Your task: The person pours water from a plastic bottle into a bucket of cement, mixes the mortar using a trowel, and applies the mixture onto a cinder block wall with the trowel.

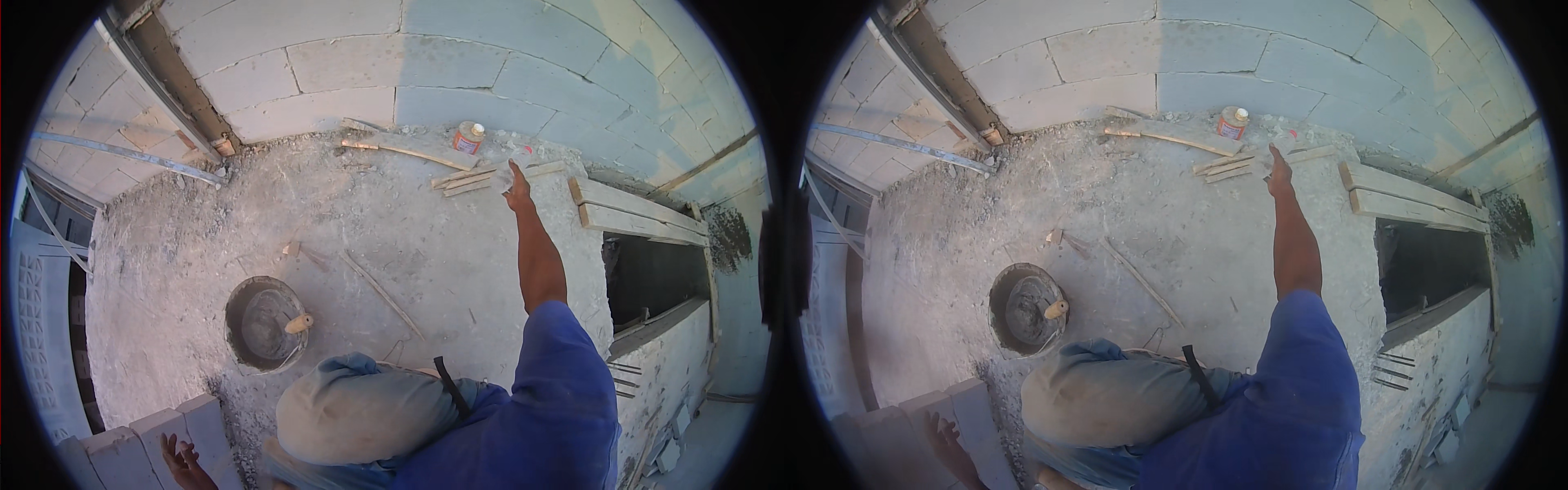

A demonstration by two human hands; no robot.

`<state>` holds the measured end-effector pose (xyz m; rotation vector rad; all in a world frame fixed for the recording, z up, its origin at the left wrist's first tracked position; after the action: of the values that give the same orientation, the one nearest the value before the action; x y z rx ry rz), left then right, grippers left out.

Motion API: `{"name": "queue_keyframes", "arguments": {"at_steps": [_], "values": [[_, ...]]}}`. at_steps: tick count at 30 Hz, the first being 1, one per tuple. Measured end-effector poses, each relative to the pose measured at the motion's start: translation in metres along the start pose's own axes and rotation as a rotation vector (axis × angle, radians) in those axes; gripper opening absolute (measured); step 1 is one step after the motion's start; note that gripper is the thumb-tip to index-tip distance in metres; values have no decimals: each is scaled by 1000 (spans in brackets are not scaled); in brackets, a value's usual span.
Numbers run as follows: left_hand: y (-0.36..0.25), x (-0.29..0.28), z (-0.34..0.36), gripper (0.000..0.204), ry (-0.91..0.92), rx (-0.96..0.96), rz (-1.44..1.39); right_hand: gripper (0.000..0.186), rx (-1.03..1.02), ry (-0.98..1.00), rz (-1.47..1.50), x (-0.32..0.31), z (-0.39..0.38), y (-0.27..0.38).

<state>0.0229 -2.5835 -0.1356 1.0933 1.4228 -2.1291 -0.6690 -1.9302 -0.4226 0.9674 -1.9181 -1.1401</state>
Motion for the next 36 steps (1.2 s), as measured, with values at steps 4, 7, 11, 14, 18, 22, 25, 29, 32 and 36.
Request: {"name": "queue_keyframes", "arguments": {"at_steps": [4, 7, 11, 14, 18, 22, 25, 29, 32, 36], "values": [[37, 29, -33, 30, 75, -68, 100, 73, -235, -193, -818, -56, 66, 65], [120, -80, -109, 53, -196, -356, 160, 59, -268, 179, -527, 75, -46, -67], [129, -99, -177, 41, -386, -533, 285, 47, -315, 470, -680, 65, -213, -75], [195, -112, -200, 36, -554, -661, 431, 41, -308, 600, -697, 50, -277, -82], [278, -187, -291, 45, -755, -857, 515, 32, -651, 923, -861, 70, -369, -126], [339, -202, -336, 59, -698, -845, 649, 29, -634, 1207, -953, 87, -408, -116], [372, -145, -290, 68, -586, -741, 628, 30, -740, 1154, -1011, 101, -392, -87], [406, -129, -255, 65, -539, -530, 781, 32, -729, 1096, -1004, 118, -416, -53], [428, -119, -249, 63, -322, -648, 757, 63, -773, 1130, -1169, 132, -415, -52], [419, -110, -244, 51, -398, -691, 577, 57, -794, 1231, -1002, 154, -436, -52]]}}
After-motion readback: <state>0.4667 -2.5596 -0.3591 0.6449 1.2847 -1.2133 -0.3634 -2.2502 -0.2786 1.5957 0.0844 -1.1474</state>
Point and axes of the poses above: each hand's wrist, its own z-axis towards the middle knuckle, its own x-axis out of the palm, y = z × x, the point moved 5 cm from there along z, towards the middle knuckle, and after that the axes turned 6 degrees about -y, right-handed, at the moved point
